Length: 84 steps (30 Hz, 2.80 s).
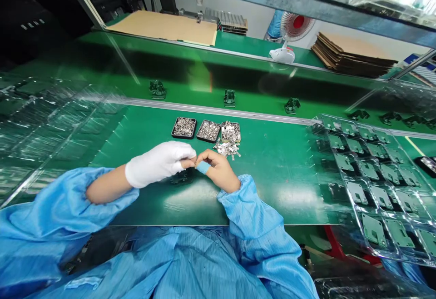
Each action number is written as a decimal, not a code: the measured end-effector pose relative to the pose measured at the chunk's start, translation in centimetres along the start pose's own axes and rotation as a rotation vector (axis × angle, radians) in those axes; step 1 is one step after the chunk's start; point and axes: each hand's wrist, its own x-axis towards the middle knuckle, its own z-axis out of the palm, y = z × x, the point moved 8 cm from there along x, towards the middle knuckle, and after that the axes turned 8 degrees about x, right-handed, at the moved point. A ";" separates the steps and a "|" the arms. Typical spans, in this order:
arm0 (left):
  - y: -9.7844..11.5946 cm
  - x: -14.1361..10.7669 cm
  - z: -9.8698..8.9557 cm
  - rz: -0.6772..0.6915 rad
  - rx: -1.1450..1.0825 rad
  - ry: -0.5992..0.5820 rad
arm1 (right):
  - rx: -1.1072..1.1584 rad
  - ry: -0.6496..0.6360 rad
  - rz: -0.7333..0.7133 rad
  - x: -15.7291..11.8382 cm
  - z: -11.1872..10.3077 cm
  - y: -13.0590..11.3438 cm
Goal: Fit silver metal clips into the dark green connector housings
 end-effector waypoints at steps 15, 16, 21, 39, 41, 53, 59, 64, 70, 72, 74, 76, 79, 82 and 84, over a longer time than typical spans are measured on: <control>-5.4 -9.0 5.4 -0.453 -0.117 0.309 | -0.445 0.012 -0.151 -0.4 1.5 -0.4; -5.2 -8.8 5.6 -0.451 -0.129 0.311 | -0.448 -0.003 -0.175 -0.5 1.7 -0.4; -2.7 -8.1 3.8 -0.261 0.082 0.411 | -0.466 -0.096 -0.290 -0.8 2.8 -0.9; -0.2 -8.0 3.1 -0.146 0.307 0.473 | -0.665 -0.130 -0.246 -1.4 4.1 -0.5; -0.6 -8.1 3.3 -0.171 0.242 0.463 | -0.651 -0.108 -0.146 -1.3 3.9 0.3; -1.5 -6.1 2.0 -0.397 0.361 -0.142 | -0.646 -0.227 -0.125 -1.4 5.0 1.5; -0.6 -5.7 2.3 -0.454 0.598 -0.206 | -0.634 -0.277 -0.159 -1.6 5.4 1.5; -0.4 -5.6 2.4 -0.443 0.602 -0.203 | -0.649 -0.275 -0.157 -1.7 5.5 1.5; -0.4 -5.4 2.4 -0.440 0.604 -0.209 | -0.688 -0.237 -0.160 -1.8 5.6 1.5; -0.6 -5.3 2.3 -0.447 0.601 -0.217 | -0.687 -0.216 -0.152 -1.8 5.6 1.6; -1.0 -5.2 2.2 -0.448 0.545 -0.211 | -0.668 -0.182 -0.120 -1.6 5.2 1.7; -1.6 -5.2 1.5 -0.441 0.419 -0.118 | -0.643 -0.122 -0.040 -1.3 4.4 2.3; -2.9 -6.1 0.4 -0.420 0.218 0.109 | -0.609 -0.079 0.103 -1.0 3.2 3.5; -3.7 -7.7 1.2 -0.350 0.118 0.184 | -0.631 -0.110 0.137 -0.7 2.1 4.0; -4.0 -8.7 2.4 -0.321 0.067 0.197 | -0.719 -0.096 0.114 -0.4 1.1 3.9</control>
